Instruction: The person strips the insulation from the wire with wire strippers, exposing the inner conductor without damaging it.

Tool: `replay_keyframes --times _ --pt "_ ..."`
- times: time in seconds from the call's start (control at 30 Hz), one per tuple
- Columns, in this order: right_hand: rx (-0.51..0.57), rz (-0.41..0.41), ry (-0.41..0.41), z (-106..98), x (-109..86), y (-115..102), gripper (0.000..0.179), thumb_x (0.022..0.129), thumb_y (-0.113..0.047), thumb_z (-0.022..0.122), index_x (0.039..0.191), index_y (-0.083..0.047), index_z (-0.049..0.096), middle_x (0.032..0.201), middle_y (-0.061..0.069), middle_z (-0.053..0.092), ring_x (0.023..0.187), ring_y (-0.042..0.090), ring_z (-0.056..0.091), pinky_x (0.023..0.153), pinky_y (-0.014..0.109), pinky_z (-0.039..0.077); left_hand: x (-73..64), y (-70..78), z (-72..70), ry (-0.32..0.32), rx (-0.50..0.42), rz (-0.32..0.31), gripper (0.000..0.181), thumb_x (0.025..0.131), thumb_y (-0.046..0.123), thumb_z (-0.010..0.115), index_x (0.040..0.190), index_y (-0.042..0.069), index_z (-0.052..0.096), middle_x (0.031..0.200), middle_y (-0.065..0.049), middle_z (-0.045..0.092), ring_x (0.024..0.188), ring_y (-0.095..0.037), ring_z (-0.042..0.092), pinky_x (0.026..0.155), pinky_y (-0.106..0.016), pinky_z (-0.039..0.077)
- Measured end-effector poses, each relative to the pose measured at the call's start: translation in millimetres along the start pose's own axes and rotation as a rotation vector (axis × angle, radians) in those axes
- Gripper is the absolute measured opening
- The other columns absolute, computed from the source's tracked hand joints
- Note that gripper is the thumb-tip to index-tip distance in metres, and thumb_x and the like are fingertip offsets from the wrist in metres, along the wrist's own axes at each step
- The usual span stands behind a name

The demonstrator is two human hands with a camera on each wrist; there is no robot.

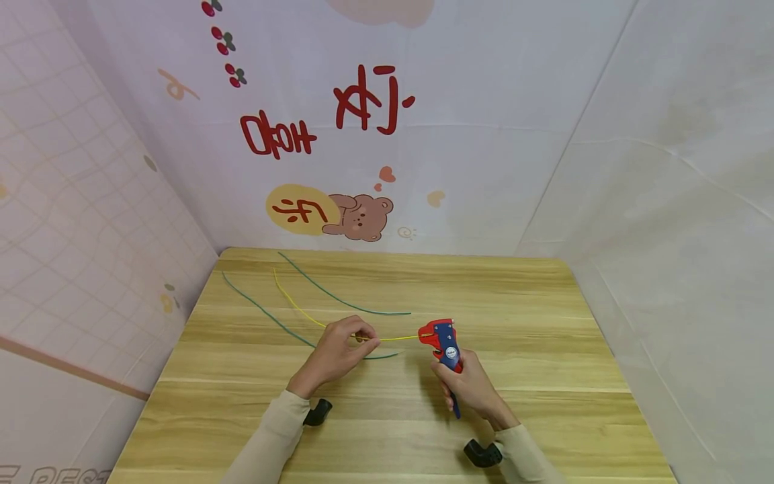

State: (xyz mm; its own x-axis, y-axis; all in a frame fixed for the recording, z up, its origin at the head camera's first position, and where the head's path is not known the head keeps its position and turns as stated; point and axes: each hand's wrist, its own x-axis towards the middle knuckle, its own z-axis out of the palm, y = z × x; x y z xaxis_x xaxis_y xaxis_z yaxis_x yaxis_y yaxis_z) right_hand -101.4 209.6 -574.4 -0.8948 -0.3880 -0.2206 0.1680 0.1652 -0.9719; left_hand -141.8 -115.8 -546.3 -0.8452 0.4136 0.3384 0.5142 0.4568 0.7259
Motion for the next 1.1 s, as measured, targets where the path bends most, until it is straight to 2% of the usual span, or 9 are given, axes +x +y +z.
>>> replay_keyframes --times 0.1,0.17,0.27,0.37,0.43,0.67,0.9,1.0,1.1 --pt "-0.006 -0.005 0.008 1.1 0.0 -0.6 0.032 0.116 -0.011 0.06 0.118 0.021 0.055 0.069 0.034 0.057 0.046 0.012 0.06 0.046 0.033 0.059 0.1 0.7 -0.3 0.01 0.0 0.011 0.006 0.103 0.013 0.085 0.101 0.018 0.081 0.101 0.004 0.078 0.094 -0.01 0.074 0.086 -0.032 0.066" --pt "-0.007 -0.007 0.013 1.7 0.0 -1.1 0.032 0.116 -0.01 0.06 0.117 0.021 0.054 0.07 0.039 0.056 0.045 0.012 0.06 0.046 0.034 0.058 0.0 1.1 -0.5 0.014 -0.001 0.012 0.006 0.103 0.013 0.085 0.101 0.017 0.081 0.1 0.004 0.078 0.093 -0.011 0.074 0.085 -0.033 0.066" --pt "-0.013 -0.005 0.025 2.3 0.2 -1.3 0.031 0.115 -0.01 0.06 0.116 0.021 0.055 0.066 0.03 0.058 0.044 0.012 0.059 0.045 0.033 0.058 0.3 1.6 -1.0 0.009 0.002 -0.005 0.006 0.103 0.014 0.085 0.101 0.018 0.081 0.101 0.005 0.078 0.094 -0.01 0.073 0.086 -0.034 0.066" --pt "-0.029 0.002 0.047 2.7 1.4 -0.6 0.028 0.115 -0.009 0.06 0.115 0.019 0.056 0.06 0.013 0.06 0.043 0.012 0.059 0.045 0.031 0.056 0.4 1.6 -0.9 0.012 0.006 -0.002 0.006 0.103 0.015 0.085 0.101 0.018 0.081 0.101 0.005 0.078 0.094 -0.01 0.073 0.086 -0.035 0.066" --pt "-0.037 0.005 0.058 2.8 1.9 0.1 0.027 0.115 -0.009 0.059 0.115 0.018 0.057 0.059 0.011 0.06 0.043 0.012 0.058 0.045 0.029 0.055 0.2 1.4 -0.6 0.018 0.004 0.008 0.004 0.104 0.016 0.084 0.101 0.016 0.081 0.101 0.004 0.078 0.093 -0.01 0.073 0.085 -0.036 0.066" --pt "-0.033 -0.013 0.07 4.5 2.0 0.3 0.025 0.114 -0.007 0.058 0.115 0.018 0.058 0.065 0.034 0.058 0.042 0.011 0.058 0.044 0.027 0.054 0.3 -0.3 0.4 0.022 0.002 0.022 0.004 0.104 0.017 0.085 0.102 0.016 0.081 0.101 0.003 0.079 0.093 -0.011 0.074 0.084 -0.039 0.067" --pt "-0.016 -0.011 0.101 7.6 2.2 0.6 0.019 0.112 -0.004 0.059 0.11 0.015 0.061 0.065 0.039 0.057 0.04 0.013 0.058 0.042 0.03 0.054 0.1 1.7 0.3 0.019 0.002 0.001 0.006 0.103 0.015 0.086 0.102 0.019 0.081 0.102 0.005 0.079 0.094 -0.01 0.074 0.085 -0.036 0.066" --pt "-0.022 -0.01 0.106 8.0 2.4 0.1 0.019 0.112 -0.004 0.059 0.111 0.015 0.062 0.062 0.032 0.059 0.04 0.013 0.058 0.042 0.031 0.055 -0.1 3.0 0.4 0.024 0.006 0.002 0.008 0.101 0.013 0.086 0.101 0.019 0.081 0.101 0.005 0.079 0.094 -0.009 0.074 0.085 -0.034 0.066" --pt "-0.029 -0.012 0.102 7.9 2.7 -0.5 0.022 0.112 -0.004 0.059 0.112 0.018 0.061 0.057 0.017 0.06 0.04 0.012 0.058 0.042 0.031 0.055 0.0 3.3 0.5 0.029 0.011 0.001 0.008 0.101 0.013 0.087 0.101 0.018 0.081 0.101 0.004 0.079 0.094 -0.009 0.074 0.084 -0.034 0.066"
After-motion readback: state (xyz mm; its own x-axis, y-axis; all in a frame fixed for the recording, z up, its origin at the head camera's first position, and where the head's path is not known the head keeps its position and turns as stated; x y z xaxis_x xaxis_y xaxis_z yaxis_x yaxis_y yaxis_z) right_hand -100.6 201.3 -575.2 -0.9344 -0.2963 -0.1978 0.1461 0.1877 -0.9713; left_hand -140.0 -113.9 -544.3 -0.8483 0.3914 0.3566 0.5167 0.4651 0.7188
